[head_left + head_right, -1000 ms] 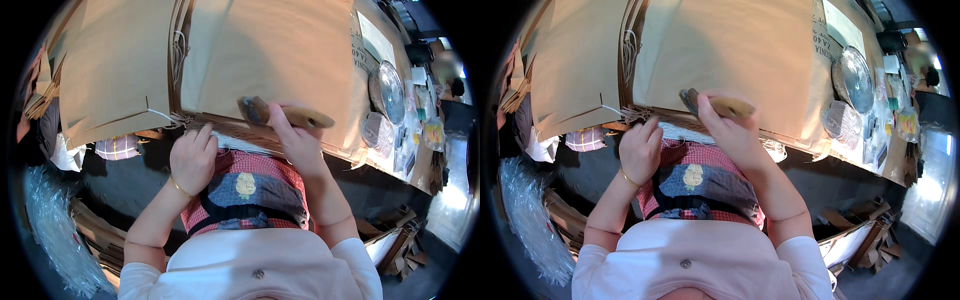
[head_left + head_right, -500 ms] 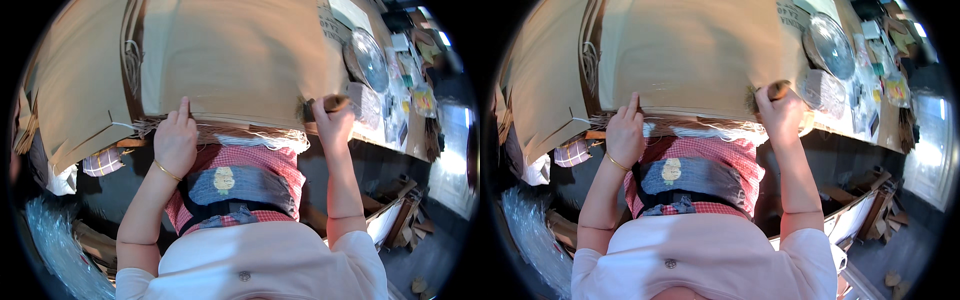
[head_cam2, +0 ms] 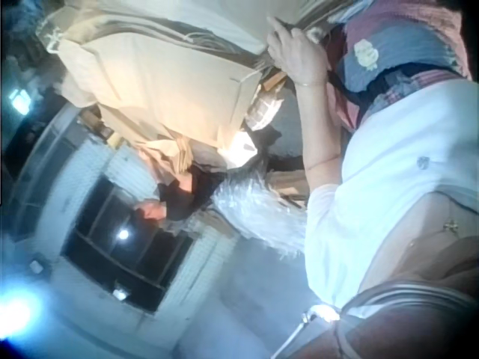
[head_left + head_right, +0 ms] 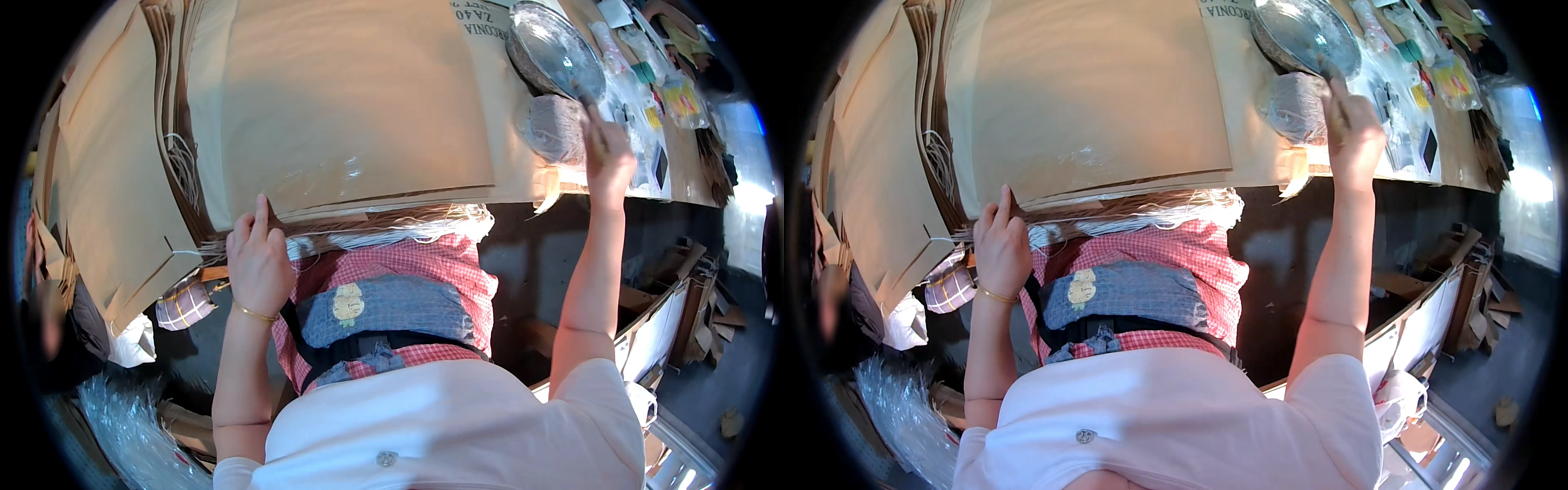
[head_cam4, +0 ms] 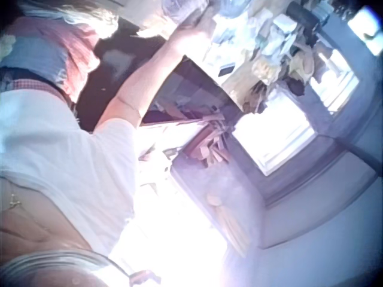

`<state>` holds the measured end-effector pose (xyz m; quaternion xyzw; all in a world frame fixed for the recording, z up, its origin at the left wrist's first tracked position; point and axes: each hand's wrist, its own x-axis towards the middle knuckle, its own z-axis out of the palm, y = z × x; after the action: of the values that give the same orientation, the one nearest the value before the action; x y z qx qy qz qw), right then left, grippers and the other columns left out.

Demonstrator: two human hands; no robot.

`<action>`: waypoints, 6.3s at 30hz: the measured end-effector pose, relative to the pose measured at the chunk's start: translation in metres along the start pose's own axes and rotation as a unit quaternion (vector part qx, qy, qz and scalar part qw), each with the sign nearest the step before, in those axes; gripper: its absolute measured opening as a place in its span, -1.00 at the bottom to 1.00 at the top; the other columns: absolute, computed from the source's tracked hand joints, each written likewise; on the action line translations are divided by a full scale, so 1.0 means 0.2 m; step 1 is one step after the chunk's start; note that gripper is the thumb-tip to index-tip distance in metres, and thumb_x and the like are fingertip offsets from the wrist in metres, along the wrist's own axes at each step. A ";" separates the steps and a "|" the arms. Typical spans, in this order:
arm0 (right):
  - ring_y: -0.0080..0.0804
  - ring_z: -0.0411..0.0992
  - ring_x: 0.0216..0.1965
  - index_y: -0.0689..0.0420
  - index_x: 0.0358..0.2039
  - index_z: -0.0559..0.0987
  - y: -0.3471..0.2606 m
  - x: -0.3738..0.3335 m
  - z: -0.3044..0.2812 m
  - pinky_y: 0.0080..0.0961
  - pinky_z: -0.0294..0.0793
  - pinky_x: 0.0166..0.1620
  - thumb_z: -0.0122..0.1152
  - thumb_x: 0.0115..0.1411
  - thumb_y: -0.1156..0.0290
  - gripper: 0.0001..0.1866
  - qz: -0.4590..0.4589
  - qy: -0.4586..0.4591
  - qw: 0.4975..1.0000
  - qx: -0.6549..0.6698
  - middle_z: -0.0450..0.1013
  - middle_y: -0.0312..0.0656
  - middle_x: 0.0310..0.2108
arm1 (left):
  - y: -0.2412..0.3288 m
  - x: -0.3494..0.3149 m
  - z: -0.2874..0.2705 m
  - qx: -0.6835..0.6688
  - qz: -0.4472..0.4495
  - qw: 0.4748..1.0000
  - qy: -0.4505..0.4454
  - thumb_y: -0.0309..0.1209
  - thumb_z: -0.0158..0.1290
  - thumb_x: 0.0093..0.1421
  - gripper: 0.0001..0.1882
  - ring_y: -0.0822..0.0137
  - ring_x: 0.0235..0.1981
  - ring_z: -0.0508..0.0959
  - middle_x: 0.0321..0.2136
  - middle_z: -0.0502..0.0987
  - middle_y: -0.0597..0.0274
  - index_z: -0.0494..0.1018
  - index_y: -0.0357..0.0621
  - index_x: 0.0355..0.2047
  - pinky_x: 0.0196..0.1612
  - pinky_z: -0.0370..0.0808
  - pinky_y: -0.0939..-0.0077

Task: The person repeatedly applies glue to the edge of a large sheet of brown paper using a brush, then presses a thin strip along the glued edge to adhere it. The person repeats this process on multiple sheets in a stack, handling each sheet one at a time.

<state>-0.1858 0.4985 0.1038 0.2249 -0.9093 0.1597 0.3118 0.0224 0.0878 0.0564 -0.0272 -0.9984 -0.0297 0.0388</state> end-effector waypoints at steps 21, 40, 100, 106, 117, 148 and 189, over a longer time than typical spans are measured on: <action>-0.64 0.39 -0.44 0.28 -0.41 0.60 -0.42 -0.15 0.05 -0.71 0.34 -0.36 0.19 0.08 0.61 -0.93 0.172 -0.253 0.857 0.414 0.47 -0.29 -0.50 | -0.25 0.09 -0.29 -0.346 -0.075 0.931 0.086 -0.64 0.11 0.05 -0.92 0.39 -0.55 0.44 -0.57 0.45 0.19 0.51 -0.29 -0.41 -0.46 0.35 0.59; -0.71 0.25 -0.60 0.15 -0.45 0.40 -0.36 -0.24 0.33 -0.73 0.18 -0.58 0.28 -0.06 0.59 -0.78 0.393 -0.333 0.661 0.546 0.28 -0.45 -0.63 | -0.24 0.14 0.08 -0.019 0.026 0.979 0.202 -0.54 0.13 -0.02 -0.83 0.16 -0.22 0.46 -0.38 0.48 0.20 0.44 -0.14 -0.37 -0.17 0.38 0.33; -0.61 0.42 -0.41 0.36 0.02 0.38 -0.50 -0.15 0.02 -0.75 0.32 -0.47 -0.05 0.11 0.60 -0.59 0.450 -0.207 0.625 0.603 0.48 -0.15 -0.17 | -0.29 0.11 -0.03 -0.581 -0.381 0.719 0.008 -0.36 0.07 0.15 -0.62 0.05 -0.47 0.48 -0.53 0.47 0.08 0.34 -0.42 -0.13 -0.30 0.44 0.29; -0.26 0.50 -0.31 0.30 -0.07 0.45 -0.69 -0.30 0.32 -0.46 0.43 -0.23 -0.10 0.25 0.52 -0.73 0.210 -0.172 0.906 0.324 0.51 0.00 -0.33 | -0.30 -0.04 -0.19 -0.144 -0.027 0.956 0.254 -0.39 0.02 0.19 -0.83 0.08 -0.61 0.43 -0.64 0.42 0.11 0.41 -0.11 -0.54 -0.53 0.34 0.26; -0.45 0.41 -0.38 0.24 0.09 0.32 -1.84 0.11 0.71 -0.54 0.42 -0.30 -0.13 0.27 0.46 -0.62 0.104 -0.383 0.672 0.625 0.43 -0.16 -0.38 | -1.31 -0.82 -0.34 -0.169 -0.431 0.750 0.473 -0.24 -0.11 0.33 -0.62 0.50 -0.53 0.36 -0.61 0.44 0.28 0.45 -0.37 -0.42 -0.43 0.34 0.54; -0.17 0.45 -0.44 0.16 -0.24 0.53 0.17 -0.08 -0.21 -0.40 0.49 -0.38 0.28 -0.12 0.63 -0.65 -0.090 -0.157 0.983 -0.021 0.43 -0.12 -0.46 | 0.05 0.31 -0.03 -0.071 0.117 0.989 0.059 -0.35 0.25 -0.23 -0.51 0.04 -0.04 0.39 -0.12 0.43 0.08 0.47 -0.18 -0.21 0.00 0.29 0.13; -0.33 0.45 -0.50 0.23 -0.29 0.59 -1.10 0.13 0.18 -0.51 0.41 -0.43 0.32 -0.03 0.55 -0.77 -0.012 -0.232 0.863 0.448 0.50 -0.16 -0.50 | -0.09 -0.15 -0.11 -0.049 -0.026 0.995 0.089 -0.56 0.02 -0.09 -0.87 0.22 -0.43 0.46 -0.20 0.52 0.11 0.45 -0.24 -0.46 -0.39 0.42 0.40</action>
<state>-0.1098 0.2897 0.1267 0.3814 -0.7832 0.4893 -0.0410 0.0532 0.0674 0.0749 -0.0007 -0.9888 -0.0814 0.1255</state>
